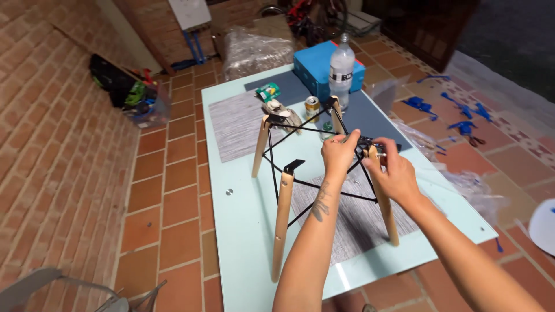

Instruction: The person assembles a small wooden stool by attaching metal brackets to the legs and tightening screws. They repeatedly adjust the frame and secure the joints on a glass table.

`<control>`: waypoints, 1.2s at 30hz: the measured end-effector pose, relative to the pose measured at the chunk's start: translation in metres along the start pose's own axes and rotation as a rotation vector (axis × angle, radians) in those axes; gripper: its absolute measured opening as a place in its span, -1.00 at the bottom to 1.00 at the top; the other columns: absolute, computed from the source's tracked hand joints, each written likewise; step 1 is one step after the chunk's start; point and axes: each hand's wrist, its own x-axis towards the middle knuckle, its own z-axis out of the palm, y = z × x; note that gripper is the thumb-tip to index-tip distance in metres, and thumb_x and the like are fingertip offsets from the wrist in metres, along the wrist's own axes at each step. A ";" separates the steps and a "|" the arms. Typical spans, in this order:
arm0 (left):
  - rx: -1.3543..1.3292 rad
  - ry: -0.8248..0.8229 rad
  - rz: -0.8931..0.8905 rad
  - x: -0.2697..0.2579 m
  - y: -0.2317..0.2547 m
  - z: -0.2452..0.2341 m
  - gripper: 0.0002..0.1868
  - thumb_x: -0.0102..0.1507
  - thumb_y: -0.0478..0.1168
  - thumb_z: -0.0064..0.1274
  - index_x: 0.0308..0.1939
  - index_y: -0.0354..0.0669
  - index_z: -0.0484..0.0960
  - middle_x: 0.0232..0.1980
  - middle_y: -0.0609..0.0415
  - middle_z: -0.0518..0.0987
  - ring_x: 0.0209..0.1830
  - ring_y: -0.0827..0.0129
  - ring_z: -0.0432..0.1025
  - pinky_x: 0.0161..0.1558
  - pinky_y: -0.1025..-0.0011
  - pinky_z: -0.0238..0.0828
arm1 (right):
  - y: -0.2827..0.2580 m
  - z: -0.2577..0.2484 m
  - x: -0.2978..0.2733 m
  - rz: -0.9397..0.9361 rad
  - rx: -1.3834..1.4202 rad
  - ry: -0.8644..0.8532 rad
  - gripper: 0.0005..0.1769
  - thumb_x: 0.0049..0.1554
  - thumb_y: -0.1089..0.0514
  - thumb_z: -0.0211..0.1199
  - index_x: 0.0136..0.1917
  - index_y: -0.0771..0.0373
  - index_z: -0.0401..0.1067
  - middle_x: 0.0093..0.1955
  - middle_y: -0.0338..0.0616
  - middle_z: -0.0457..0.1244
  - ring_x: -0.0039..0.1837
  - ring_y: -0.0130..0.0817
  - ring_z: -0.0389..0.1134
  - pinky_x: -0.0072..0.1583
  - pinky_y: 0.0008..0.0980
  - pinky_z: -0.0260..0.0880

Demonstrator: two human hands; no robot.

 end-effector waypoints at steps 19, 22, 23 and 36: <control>-0.637 -0.132 -0.122 -0.052 0.042 -0.028 -0.55 0.08 -0.02 0.44 -0.40 -0.32 0.56 -0.63 0.29 0.28 -0.75 0.70 0.20 -0.67 0.81 0.08 | 0.046 0.037 0.008 -0.088 0.335 0.231 -0.61 -0.01 0.08 0.60 0.02 0.11 0.49 -0.28 -0.05 0.34 -0.25 -0.15 0.43 -0.20 -0.27 0.42; -0.435 -0.151 -0.108 -0.026 0.017 -0.019 -0.38 0.10 0.01 0.40 -0.09 -0.52 0.57 -0.53 0.14 0.36 -0.70 0.61 0.24 -0.69 0.69 0.09 | 0.054 0.043 0.005 -0.052 0.383 0.228 -0.61 -0.02 0.09 0.61 0.01 0.10 0.49 -0.26 -0.09 0.36 -0.26 -0.25 0.40 -0.19 -0.31 0.41; -0.306 -0.128 -0.074 -0.013 0.005 -0.014 -0.38 0.07 0.07 0.41 -0.10 -0.45 0.62 -0.55 0.08 0.43 -0.72 0.52 0.30 -0.71 0.60 0.12 | 0.057 0.047 0.006 -0.038 0.421 0.227 -0.61 0.00 0.11 0.60 0.02 0.11 0.47 -0.25 -0.11 0.35 -0.24 -0.31 0.38 -0.16 -0.32 0.42; -0.317 0.039 0.008 0.015 -0.024 0.015 -0.63 0.06 -0.01 0.37 -0.27 -0.22 0.71 -0.49 0.09 0.54 -0.51 0.46 0.42 -0.50 0.51 0.35 | 0.046 0.038 0.006 -0.072 0.436 0.229 -0.58 0.06 0.10 0.55 0.15 0.09 0.49 -0.36 -0.17 0.17 -0.36 -0.39 0.23 -0.24 -0.45 0.29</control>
